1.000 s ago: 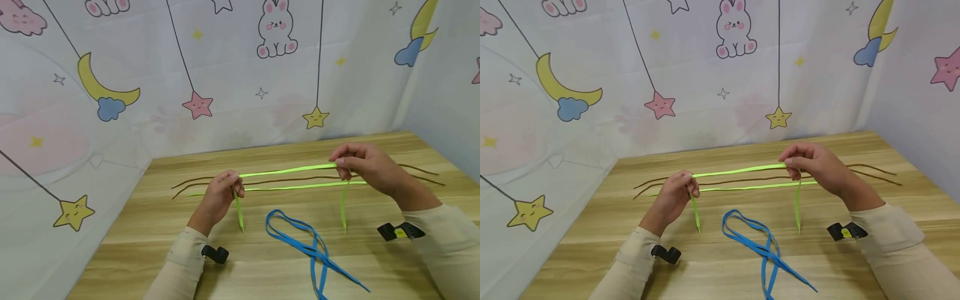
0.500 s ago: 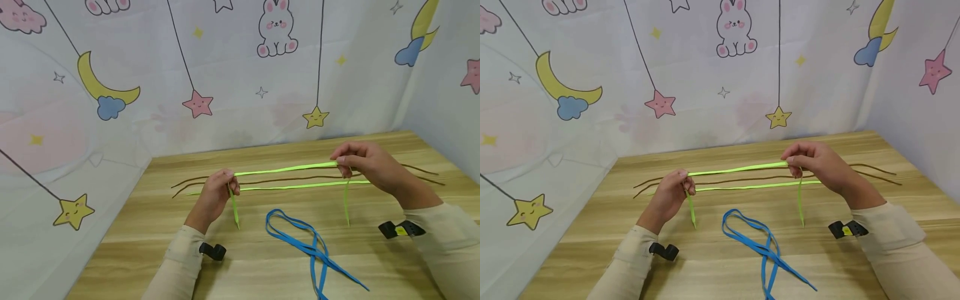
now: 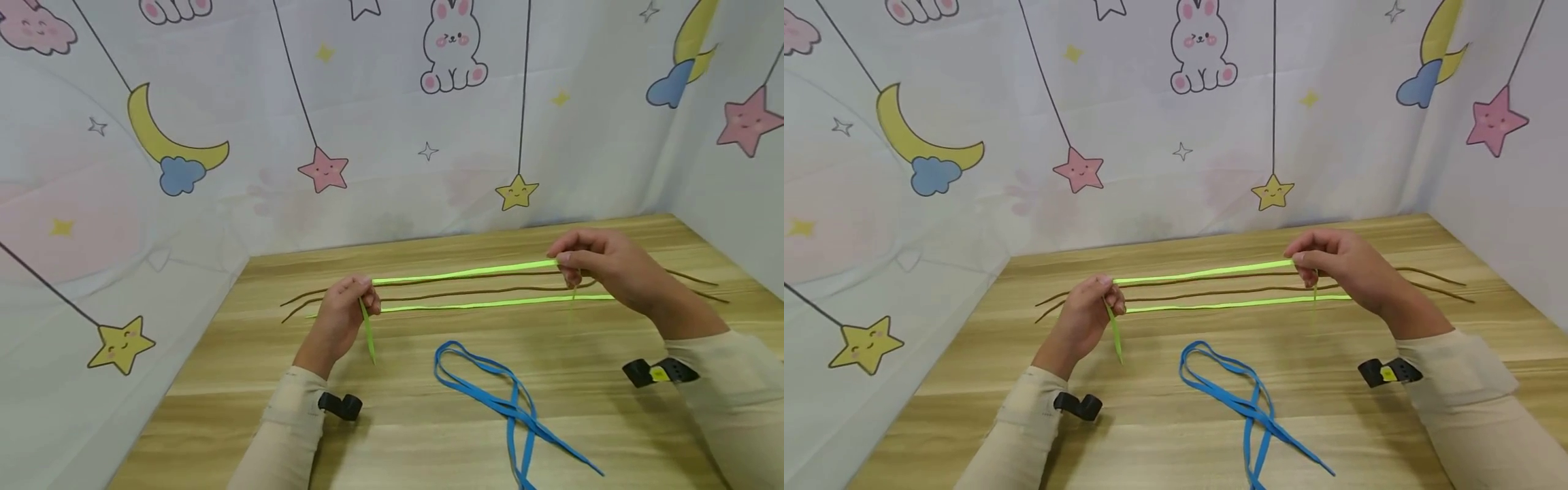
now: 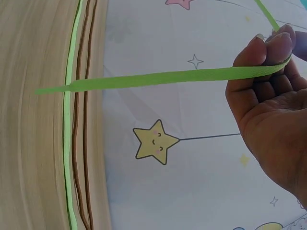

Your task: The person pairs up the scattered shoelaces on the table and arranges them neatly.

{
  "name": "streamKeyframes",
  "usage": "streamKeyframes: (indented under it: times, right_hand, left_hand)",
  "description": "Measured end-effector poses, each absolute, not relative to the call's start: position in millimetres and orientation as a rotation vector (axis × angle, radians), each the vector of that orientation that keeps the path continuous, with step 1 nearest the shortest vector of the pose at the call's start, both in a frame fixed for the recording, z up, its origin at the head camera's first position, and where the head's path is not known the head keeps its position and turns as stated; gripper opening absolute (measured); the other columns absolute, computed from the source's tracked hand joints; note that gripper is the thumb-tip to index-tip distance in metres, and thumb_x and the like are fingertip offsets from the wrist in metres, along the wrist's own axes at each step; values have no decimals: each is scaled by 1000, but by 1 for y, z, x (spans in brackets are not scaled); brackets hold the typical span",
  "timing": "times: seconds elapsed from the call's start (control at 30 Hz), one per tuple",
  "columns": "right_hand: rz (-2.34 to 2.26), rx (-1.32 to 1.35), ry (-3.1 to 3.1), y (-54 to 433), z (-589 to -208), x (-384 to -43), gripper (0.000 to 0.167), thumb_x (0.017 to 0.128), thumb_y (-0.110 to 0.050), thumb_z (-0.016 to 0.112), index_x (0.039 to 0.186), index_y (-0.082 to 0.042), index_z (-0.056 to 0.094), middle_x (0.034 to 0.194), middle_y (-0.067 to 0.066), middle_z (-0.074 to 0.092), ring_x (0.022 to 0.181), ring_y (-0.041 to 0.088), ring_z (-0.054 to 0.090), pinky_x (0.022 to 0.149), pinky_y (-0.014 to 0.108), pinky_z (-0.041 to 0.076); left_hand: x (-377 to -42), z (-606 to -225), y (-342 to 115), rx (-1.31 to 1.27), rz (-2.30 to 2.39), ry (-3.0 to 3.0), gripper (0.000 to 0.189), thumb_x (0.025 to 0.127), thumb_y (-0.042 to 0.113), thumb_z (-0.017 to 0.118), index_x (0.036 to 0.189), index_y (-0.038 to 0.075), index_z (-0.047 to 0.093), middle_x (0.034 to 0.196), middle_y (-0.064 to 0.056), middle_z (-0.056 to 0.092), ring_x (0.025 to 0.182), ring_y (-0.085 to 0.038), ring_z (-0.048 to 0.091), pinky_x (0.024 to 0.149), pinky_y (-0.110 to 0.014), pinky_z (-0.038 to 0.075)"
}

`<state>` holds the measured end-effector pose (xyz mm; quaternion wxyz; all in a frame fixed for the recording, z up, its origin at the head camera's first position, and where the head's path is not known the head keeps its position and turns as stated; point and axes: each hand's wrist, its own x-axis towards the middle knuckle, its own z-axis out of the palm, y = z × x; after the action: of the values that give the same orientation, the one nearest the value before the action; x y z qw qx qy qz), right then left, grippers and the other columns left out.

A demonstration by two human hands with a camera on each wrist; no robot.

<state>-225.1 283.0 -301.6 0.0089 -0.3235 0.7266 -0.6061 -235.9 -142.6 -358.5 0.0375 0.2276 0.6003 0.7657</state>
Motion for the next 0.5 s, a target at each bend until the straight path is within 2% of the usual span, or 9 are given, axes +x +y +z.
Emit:
streamKeyframes:
  times: [0.5]
  right_hand:
    - [-1840,-875,2384,291,-308,-231,17,105,-2,50,111,6,63,82,7,57,69,22,53,64,33,50]
  left_hand:
    - [-241,-356,-161,604,2332,1913,28,106,14,50,84,9,66,77,-2,55,74,-17,57,78,-31,49]
